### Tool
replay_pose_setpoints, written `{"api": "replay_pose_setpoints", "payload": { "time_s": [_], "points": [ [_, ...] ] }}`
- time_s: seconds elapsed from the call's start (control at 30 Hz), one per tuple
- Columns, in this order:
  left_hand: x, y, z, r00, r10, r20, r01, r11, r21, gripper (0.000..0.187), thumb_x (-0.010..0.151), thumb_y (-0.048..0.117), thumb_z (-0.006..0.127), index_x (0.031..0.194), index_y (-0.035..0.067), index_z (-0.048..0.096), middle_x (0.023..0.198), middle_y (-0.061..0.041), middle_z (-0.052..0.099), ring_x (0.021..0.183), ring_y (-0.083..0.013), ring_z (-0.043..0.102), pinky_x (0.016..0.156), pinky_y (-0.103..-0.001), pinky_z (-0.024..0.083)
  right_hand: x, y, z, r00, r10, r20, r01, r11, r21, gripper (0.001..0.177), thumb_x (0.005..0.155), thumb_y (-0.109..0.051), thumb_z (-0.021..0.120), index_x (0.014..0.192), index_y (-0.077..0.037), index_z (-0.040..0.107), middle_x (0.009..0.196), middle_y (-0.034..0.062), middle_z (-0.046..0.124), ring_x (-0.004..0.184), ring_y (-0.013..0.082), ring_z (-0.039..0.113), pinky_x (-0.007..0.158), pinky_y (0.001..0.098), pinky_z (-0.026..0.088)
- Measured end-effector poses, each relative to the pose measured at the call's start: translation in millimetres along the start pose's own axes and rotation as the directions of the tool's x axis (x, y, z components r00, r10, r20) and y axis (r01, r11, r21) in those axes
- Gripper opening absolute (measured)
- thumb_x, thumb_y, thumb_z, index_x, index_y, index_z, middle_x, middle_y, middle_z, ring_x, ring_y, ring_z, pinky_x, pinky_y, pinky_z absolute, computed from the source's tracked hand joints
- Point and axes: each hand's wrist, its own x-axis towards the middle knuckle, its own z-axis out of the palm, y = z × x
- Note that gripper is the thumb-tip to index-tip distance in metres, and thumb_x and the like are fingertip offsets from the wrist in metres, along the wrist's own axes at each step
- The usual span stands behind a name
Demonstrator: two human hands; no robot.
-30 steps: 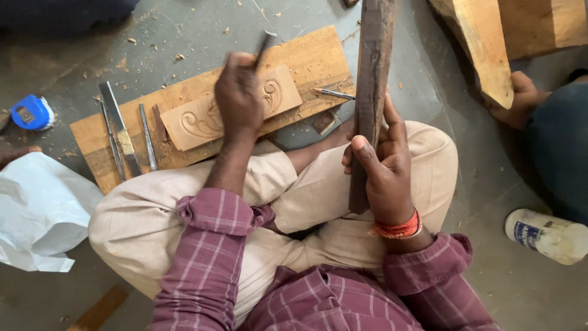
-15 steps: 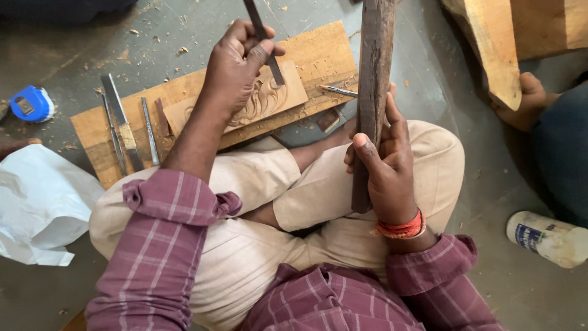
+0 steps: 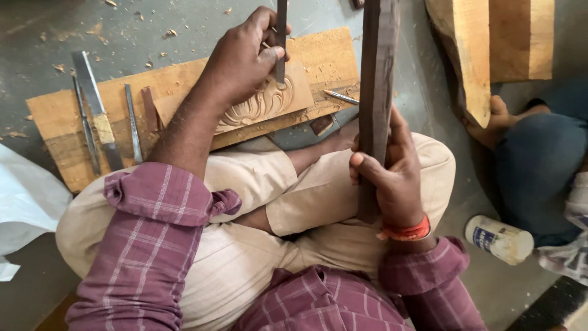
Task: The person sits cross-legged on the floor and carves a floral design into a rectangular wooden block. They use a chisel held in the left hand and a wooden mallet in the right hand to strike the chisel, removing wood shavings to refine the pattern.
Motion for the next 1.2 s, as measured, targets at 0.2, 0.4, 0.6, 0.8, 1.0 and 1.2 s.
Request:
{"api": "replay_pose_setpoints", "payload": {
  "time_s": [0.2, 0.4, 0.6, 0.8, 1.0, 1.2],
  "points": [
    [7, 8, -2, 0.997, -0.077, 0.028, 0.076, 0.996, 0.056, 0.029, 0.094, 0.007, 0.068, 0.122, 0.008, 0.060, 0.098, -0.005, 0.075, 0.091, -0.0170, 0.076, 0.077, -0.034, 0.060, 37, -49, 0, 0.995, -0.098, 0.002, 0.097, 0.993, -0.069, 0.079, 0.092, -0.018, 0.070, 0.160, -0.003, 0.031, 0.090, 0.0073, 0.066, 0.065, 0.0142, 0.063, 0.057, 0.0278, 0.053],
    [2, 10, -3, 0.998, 0.015, 0.057, -0.022, 0.992, 0.126, 0.026, 0.092, 0.006, 0.071, 0.117, 0.004, 0.061, 0.096, -0.011, 0.075, 0.090, -0.0262, 0.074, 0.080, -0.041, 0.056, 107, -100, 2, 0.943, -0.186, 0.275, 0.332, 0.496, -0.802, 0.050, 0.100, -0.017, 0.078, 0.141, -0.001, 0.056, 0.101, 0.0100, 0.068, 0.084, 0.0177, 0.065, 0.073, 0.0317, 0.054],
    [7, 5, 2, 0.997, -0.038, 0.069, 0.027, 0.987, 0.156, 0.028, 0.091, 0.007, 0.072, 0.117, 0.003, 0.061, 0.097, -0.012, 0.075, 0.090, -0.0270, 0.073, 0.079, -0.041, 0.055, 118, -107, -6, 0.851, -0.223, 0.476, 0.525, 0.308, -0.794, 0.038, 0.094, -0.007, 0.077, 0.127, 0.003, 0.062, 0.101, 0.0202, 0.070, 0.082, 0.0255, 0.069, 0.069, 0.0361, 0.053],
    [9, 6, 4, 0.998, -0.011, 0.055, 0.002, 0.987, 0.163, 0.026, 0.089, 0.007, 0.072, 0.114, 0.003, 0.063, 0.096, -0.012, 0.075, 0.089, -0.0279, 0.074, 0.078, -0.041, 0.056, 122, -100, -19, 0.855, -0.203, 0.478, 0.519, 0.300, -0.801, 0.033, 0.099, -0.008, 0.083, 0.122, 0.006, 0.064, 0.100, 0.0188, 0.069, 0.083, 0.0227, 0.066, 0.073, 0.0380, 0.052],
    [3, 14, 0, 0.996, 0.001, 0.087, -0.022, 0.970, 0.241, 0.028, 0.090, 0.010, 0.075, 0.113, 0.002, 0.062, 0.095, -0.016, 0.074, 0.090, -0.0347, 0.072, 0.076, -0.045, 0.054, 115, -98, -24, 0.901, -0.196, 0.388, 0.433, 0.325, -0.841, 0.031, 0.098, -0.008, 0.082, 0.121, 0.004, 0.064, 0.087, 0.0176, 0.066, 0.073, 0.0229, 0.060, 0.067, 0.0383, 0.049],
    [-9, 21, 0, 0.997, 0.054, 0.059, -0.069, 0.954, 0.292, 0.025, 0.093, 0.009, 0.072, 0.113, 0.002, 0.058, 0.093, -0.018, 0.073, 0.090, -0.0375, 0.072, 0.075, -0.048, 0.053, 103, -105, -17, 0.914, -0.197, 0.355, 0.405, 0.366, -0.838, 0.041, 0.095, -0.006, 0.080, 0.130, 0.005, 0.061, 0.095, 0.0183, 0.066, 0.081, 0.0235, 0.064, 0.074, 0.0375, 0.052]
  ]
}}
